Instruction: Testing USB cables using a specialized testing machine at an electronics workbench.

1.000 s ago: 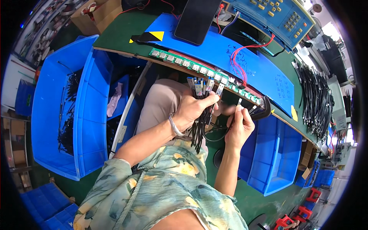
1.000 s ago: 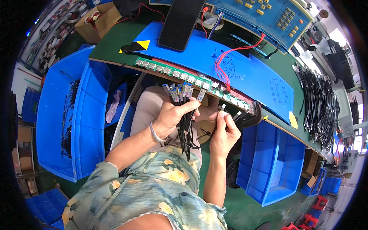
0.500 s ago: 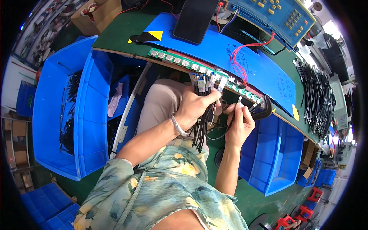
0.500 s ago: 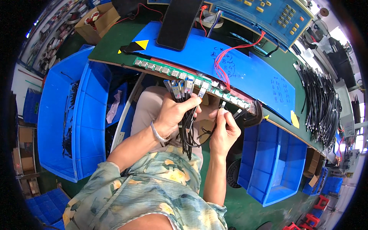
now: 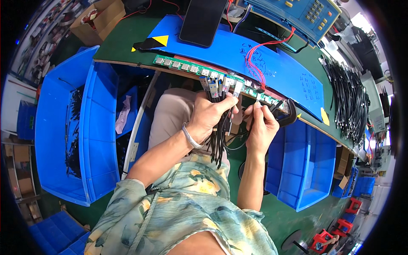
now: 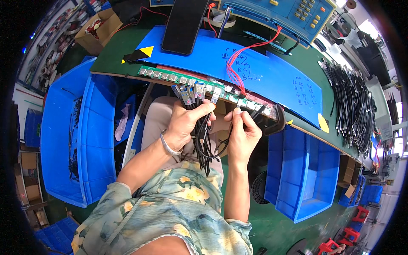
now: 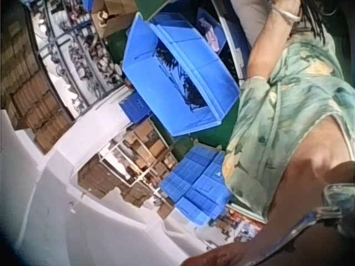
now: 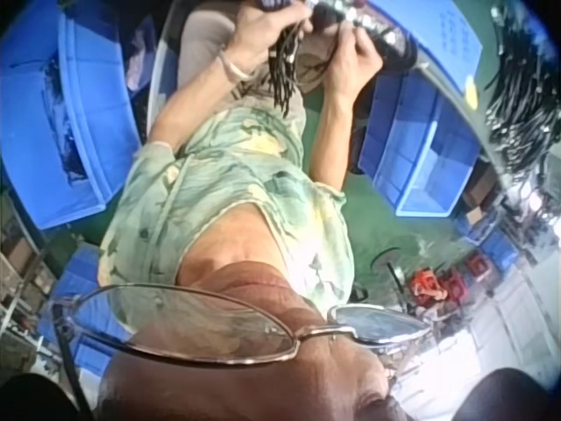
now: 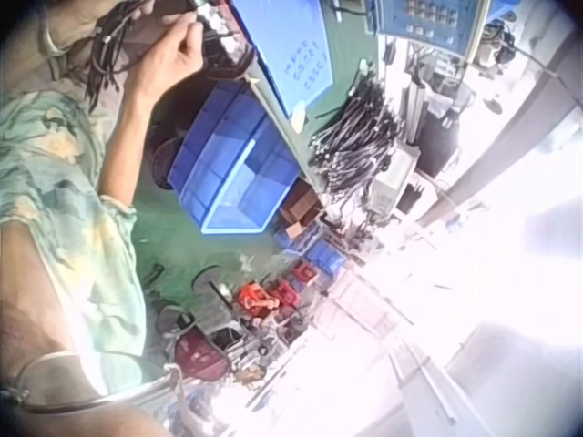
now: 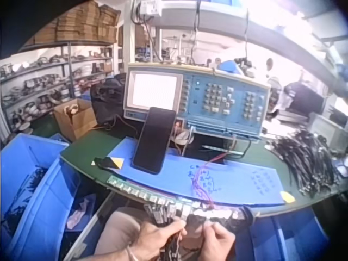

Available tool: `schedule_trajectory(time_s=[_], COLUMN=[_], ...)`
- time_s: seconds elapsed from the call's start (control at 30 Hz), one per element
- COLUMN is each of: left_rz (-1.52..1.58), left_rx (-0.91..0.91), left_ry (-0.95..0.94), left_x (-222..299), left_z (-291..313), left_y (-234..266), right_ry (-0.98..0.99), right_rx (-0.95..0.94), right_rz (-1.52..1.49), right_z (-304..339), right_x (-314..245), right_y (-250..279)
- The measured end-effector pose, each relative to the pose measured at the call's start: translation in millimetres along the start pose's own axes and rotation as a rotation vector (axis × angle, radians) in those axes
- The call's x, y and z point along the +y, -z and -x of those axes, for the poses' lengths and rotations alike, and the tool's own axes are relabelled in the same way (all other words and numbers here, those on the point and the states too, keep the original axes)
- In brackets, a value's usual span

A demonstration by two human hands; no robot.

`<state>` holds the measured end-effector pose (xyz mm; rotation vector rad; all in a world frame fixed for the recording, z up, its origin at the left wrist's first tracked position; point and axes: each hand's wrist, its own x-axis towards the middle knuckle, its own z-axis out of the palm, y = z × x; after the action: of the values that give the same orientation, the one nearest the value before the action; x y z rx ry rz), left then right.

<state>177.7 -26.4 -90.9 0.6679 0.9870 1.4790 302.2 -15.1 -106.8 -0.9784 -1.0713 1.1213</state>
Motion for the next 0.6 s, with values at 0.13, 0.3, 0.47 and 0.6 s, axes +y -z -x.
schedule_trajectory(time_s=[0.13,0.3,0.47,0.6], left_rz=[-0.009,-0.001,-0.002,-0.024], left_rx=[0.009,0.016,0.022,0.016], left_ry=[0.001,0.033,0.014,0.057], left_x=[0.1,-1.7,-2.9,-1.2], left_z=[3.2,2.1,1.7,-5.2], left_y=[-0.3,0.2,0.6,-0.8], right_ry=[-0.058,-0.076,-0.082,-0.153], right_rx=[0.008,0.01,-0.039,-0.033], right_rz=[-0.003,-0.007,0.083,-0.058], right_z=[-1.2,-0.1,15.9,14.1], right_x=[-5.1,-6.4,-6.6,-9.7], right_y=[-0.7,0.1,5.7,-1.3])
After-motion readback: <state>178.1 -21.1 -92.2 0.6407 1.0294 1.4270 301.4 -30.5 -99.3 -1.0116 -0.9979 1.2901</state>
